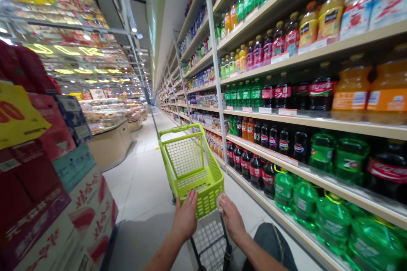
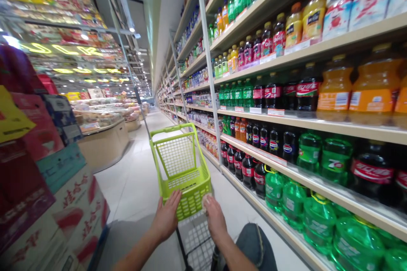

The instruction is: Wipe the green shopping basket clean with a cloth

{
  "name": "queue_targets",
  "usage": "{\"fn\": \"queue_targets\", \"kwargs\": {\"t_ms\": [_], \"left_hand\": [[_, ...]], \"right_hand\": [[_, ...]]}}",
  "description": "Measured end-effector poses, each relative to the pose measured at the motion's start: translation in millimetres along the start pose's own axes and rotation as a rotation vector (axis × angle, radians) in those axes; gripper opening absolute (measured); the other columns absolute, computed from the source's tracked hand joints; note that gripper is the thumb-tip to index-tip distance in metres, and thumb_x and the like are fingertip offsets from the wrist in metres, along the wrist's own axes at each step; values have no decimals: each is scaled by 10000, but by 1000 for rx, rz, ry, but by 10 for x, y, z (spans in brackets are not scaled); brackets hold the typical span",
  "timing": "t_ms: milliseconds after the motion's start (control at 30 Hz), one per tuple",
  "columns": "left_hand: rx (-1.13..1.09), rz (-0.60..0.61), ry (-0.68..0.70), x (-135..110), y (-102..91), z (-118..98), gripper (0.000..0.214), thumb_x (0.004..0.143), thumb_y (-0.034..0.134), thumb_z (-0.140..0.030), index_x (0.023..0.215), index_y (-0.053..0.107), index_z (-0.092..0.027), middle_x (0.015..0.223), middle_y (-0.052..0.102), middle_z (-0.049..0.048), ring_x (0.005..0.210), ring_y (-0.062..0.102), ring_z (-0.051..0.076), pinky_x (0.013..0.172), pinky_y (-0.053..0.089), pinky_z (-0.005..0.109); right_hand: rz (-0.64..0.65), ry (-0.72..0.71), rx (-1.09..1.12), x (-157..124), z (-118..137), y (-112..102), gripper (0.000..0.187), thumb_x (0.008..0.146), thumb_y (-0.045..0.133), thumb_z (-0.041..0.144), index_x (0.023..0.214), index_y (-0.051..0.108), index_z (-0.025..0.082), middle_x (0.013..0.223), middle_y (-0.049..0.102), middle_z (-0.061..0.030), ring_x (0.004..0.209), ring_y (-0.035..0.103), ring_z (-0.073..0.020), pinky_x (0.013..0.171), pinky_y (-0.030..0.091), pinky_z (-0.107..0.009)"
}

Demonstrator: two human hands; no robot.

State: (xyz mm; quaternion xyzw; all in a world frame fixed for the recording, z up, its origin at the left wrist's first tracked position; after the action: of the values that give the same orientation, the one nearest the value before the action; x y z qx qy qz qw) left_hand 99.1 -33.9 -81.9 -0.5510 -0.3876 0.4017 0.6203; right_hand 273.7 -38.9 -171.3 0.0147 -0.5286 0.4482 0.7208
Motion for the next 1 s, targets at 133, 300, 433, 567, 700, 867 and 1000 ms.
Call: {"fn": "queue_targets", "kwargs": {"t_ms": [133,300,433,567,700,867,1000], "left_hand": [[17,-1,-69,-63,38,138,784,606,326,-51,1370,166,-131,1459,132,42,1342,99,182,1075,52,504],[-2,-9,-63,-106,106,176,795,593,338,-49,1368,178,-134,1457,137,49,1342,99,180,1075,36,503],[-1,-34,-90,-142,97,275,791,600,316,-32,1370,169,-141,1460,125,41,1343,89,167,1077,40,494],[9,-11,-137,-186,85,367,799,601,305,-19,1374,146,-144,1463,105,36,1344,60,164,1076,40,489],[-1,32,-117,-229,66,383,817,589,321,-29,1376,135,-152,1464,88,18,1344,53,149,1084,51,458],[-22,20,-89,-245,35,397,817,586,333,-45,1374,145,-157,1464,98,12,1343,60,131,1089,48,435],[-26,-23,-70,-169,-6,421,786,610,328,-51,1371,161,-152,1463,118,25,1342,80,136,1088,59,439]], "right_hand": [[-161,17,50,367,17,-227,387,819,344,101,1111,578,201,1260,501,-78,1206,400,-200,991,347,-434],[14,54,69,187,-63,-38,322,814,377,142,994,634,214,1112,607,-65,1042,547,-202,874,454,-372],[36,7,46,-13,-43,-41,350,806,394,126,1072,602,221,1168,576,-75,1078,525,-211,876,458,-386],[-104,-64,76,317,302,-136,396,813,353,84,1126,565,199,1284,473,-93,1217,387,-203,982,363,-438],[-7,-178,77,320,689,243,399,808,367,57,1116,570,209,1271,490,-92,1219,385,-203,972,370,-450],[183,-310,-36,-149,705,590,300,797,468,60,985,629,229,1114,615,-59,1073,531,-202,895,447,-383],[147,-303,-69,9,700,344,383,816,405,46,1118,568,216,1202,553,-87,1154,464,-214,910,434,-426]]}}
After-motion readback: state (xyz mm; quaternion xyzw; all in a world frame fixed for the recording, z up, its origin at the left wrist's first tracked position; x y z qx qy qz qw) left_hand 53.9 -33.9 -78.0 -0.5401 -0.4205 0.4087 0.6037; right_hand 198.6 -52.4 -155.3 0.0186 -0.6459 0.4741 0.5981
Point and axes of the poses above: each hand's wrist, its own x-axis towards the middle knuckle, its own y-axis out of the palm, z = x × y, the point moved 4 cm from there along x, towards the middle knuckle
